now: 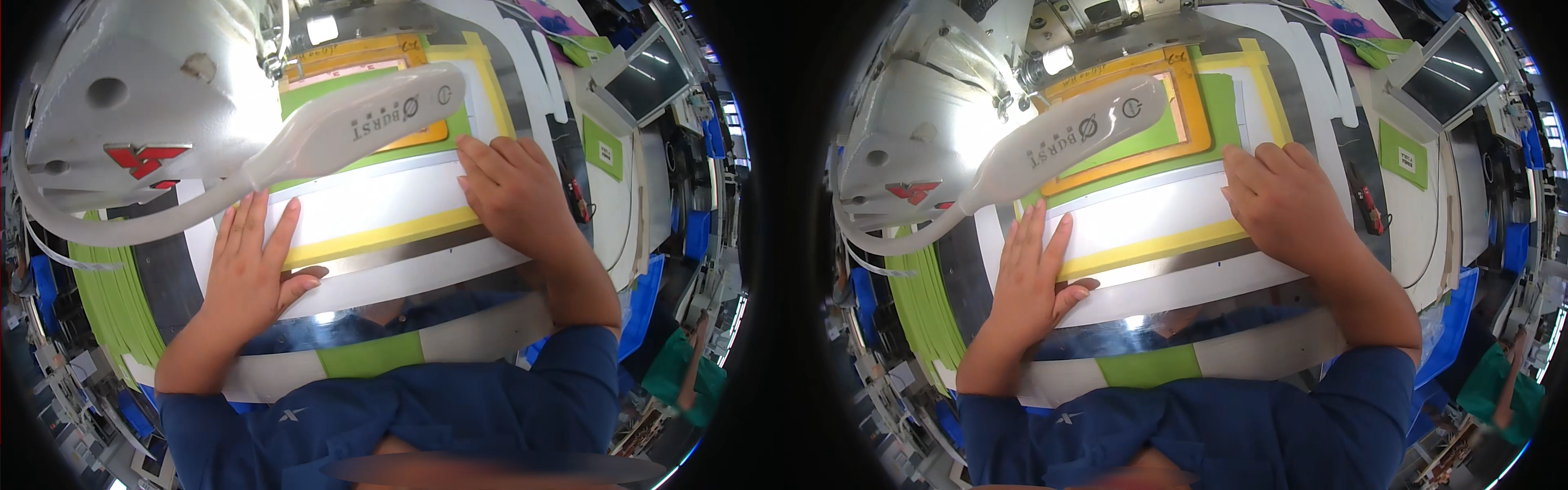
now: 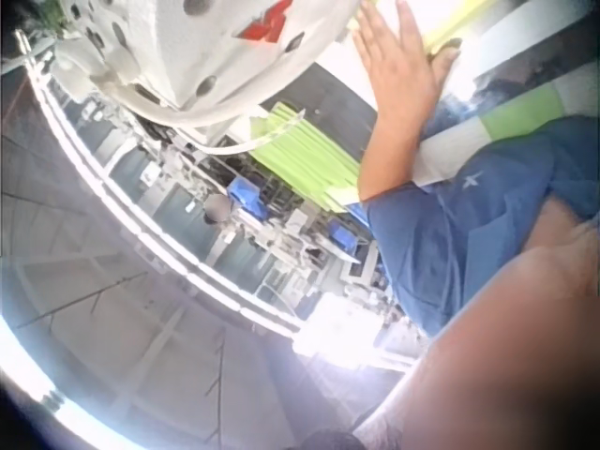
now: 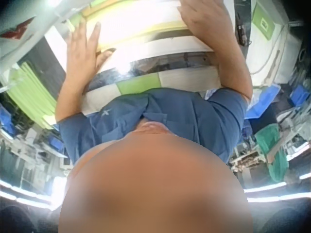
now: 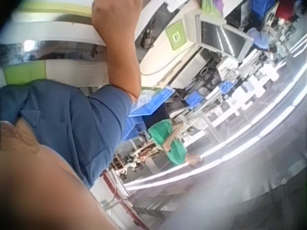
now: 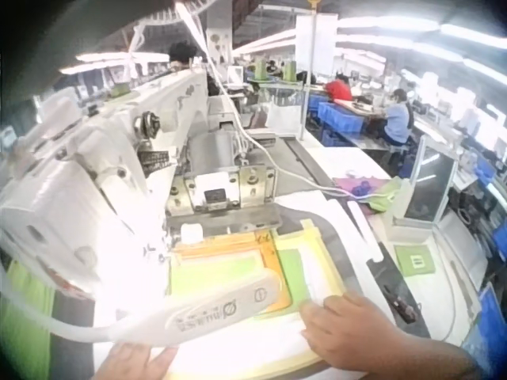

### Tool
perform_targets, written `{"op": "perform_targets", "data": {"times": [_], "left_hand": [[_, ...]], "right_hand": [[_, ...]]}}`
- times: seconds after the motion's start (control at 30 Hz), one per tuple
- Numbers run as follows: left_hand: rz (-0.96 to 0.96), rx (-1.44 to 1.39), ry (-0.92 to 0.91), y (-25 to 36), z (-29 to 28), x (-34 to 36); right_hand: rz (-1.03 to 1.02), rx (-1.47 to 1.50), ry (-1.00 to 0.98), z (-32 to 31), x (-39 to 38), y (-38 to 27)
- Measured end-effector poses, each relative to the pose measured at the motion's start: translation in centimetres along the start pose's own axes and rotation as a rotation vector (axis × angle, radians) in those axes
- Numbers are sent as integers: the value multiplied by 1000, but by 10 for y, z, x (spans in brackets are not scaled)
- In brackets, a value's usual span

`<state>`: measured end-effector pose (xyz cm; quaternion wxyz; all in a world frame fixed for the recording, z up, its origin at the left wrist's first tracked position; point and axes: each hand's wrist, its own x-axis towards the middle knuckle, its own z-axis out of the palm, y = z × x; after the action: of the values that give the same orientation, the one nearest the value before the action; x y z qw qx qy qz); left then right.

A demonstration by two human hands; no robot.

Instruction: The recorder is seen sewing labels onto green leather or fabric panels using an industrial sewing machine at a workstation.

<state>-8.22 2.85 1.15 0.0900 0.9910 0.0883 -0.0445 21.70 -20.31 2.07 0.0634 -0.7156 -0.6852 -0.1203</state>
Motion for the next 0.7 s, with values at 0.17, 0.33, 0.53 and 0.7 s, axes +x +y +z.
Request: {"op": "perform_targets", "data": {"times": [0.17, 0.33, 0.53, 0.7], "left_hand": [[3, -40, 22, 3, -3, -2], [3, -71, 19, 6, -7, 0], [-46, -43, 33, 10, -6, 2], [-122, 30, 79, 10, -4, 6]], "right_hand": [[13, 99, 12, -5, 4, -6], [-1, 206, -78, 1, 3, -13], [30, 218, -165, -2, 3, -16], [45, 206, -179, -3, 3, -16]]}}
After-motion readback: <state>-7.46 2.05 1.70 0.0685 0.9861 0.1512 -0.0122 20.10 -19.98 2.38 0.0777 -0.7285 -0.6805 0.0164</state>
